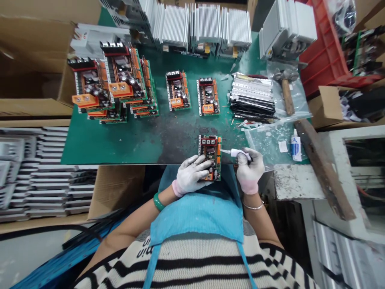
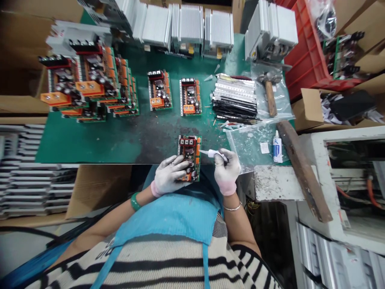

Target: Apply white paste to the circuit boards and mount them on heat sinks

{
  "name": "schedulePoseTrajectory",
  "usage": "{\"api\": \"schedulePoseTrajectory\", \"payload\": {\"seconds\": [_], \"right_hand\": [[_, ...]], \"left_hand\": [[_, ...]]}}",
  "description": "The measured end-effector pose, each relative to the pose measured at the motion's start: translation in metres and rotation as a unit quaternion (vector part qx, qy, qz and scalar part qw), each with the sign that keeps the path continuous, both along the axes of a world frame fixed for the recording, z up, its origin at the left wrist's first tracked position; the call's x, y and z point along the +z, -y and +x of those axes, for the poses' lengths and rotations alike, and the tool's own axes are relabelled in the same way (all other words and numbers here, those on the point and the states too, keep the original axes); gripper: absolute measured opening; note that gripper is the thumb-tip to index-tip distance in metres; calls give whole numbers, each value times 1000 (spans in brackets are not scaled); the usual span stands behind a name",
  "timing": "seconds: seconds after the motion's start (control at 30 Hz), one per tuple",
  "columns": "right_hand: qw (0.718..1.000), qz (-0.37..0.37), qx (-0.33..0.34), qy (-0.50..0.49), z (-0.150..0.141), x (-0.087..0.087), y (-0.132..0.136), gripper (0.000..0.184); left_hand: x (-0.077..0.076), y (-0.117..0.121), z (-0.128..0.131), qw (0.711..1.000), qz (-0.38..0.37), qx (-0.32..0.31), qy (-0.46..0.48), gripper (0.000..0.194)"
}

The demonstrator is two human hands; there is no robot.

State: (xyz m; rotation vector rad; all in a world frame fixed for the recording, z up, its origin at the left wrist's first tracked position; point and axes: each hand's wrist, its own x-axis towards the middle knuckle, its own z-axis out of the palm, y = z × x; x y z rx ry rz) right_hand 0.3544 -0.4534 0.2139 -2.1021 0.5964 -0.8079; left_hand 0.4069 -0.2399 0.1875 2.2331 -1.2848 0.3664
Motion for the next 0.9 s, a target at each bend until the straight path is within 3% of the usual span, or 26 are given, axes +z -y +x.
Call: {"api": "schedulePoseTrajectory", "payload": {"seconds": [0.7,0.9], "right_hand": [[997,-16,70,42,-10,-7,8,16],[996,-52,65,44,-13,-12,6,17]], "left_hand": [[1,1,-1,1000,4,8,-2,27],[2,0,-1,1000,5,4,-11,28]]}}
